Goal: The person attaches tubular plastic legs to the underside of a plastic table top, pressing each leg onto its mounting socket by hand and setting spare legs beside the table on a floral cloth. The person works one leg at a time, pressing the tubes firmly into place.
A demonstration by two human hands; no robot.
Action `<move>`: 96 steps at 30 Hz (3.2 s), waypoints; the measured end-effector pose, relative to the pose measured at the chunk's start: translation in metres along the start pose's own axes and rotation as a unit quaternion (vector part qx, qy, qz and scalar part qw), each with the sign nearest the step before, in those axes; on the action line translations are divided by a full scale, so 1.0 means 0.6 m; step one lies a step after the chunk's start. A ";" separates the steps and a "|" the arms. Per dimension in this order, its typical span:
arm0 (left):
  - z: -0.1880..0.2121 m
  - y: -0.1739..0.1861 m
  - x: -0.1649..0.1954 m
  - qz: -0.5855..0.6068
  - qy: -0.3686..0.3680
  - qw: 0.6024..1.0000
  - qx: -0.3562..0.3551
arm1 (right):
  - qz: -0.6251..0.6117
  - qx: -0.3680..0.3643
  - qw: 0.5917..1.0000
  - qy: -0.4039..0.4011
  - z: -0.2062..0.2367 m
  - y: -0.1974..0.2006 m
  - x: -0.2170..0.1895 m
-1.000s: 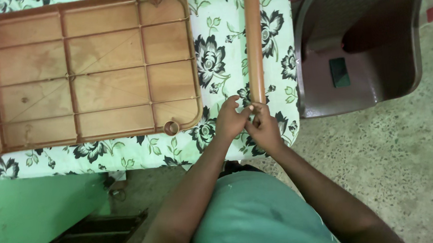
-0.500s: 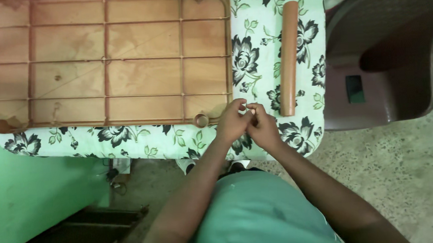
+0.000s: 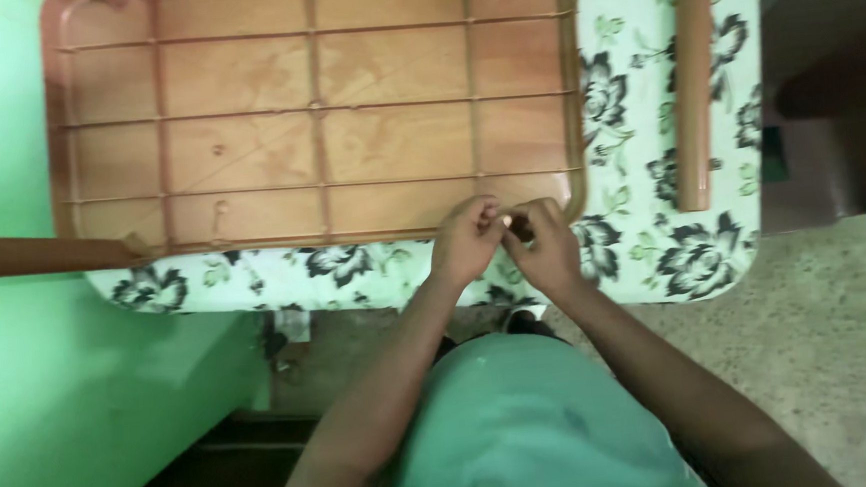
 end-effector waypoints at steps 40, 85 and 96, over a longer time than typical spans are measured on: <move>0.040 0.149 -0.045 -0.253 -0.185 0.948 0.057 | 0.240 -0.098 0.899 0.353 -0.012 -0.166 -0.099; 0.132 0.667 -0.175 -0.072 -0.177 0.967 0.169 | 0.170 -0.155 0.943 0.241 -0.126 -0.534 -0.410; 0.142 0.689 -0.182 -0.059 -0.174 0.962 0.204 | 0.207 -0.172 0.931 0.245 -0.128 -0.573 -0.426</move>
Point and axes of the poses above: each hand's wrist, its own z-axis away from the middle knuckle, its own y-axis out of the back of the hand, x = y × z, the point moved 6 cm from there along -z, towards the middle knuckle, and after that the axes turned 5 degrees about y, right-handed, at the moved point
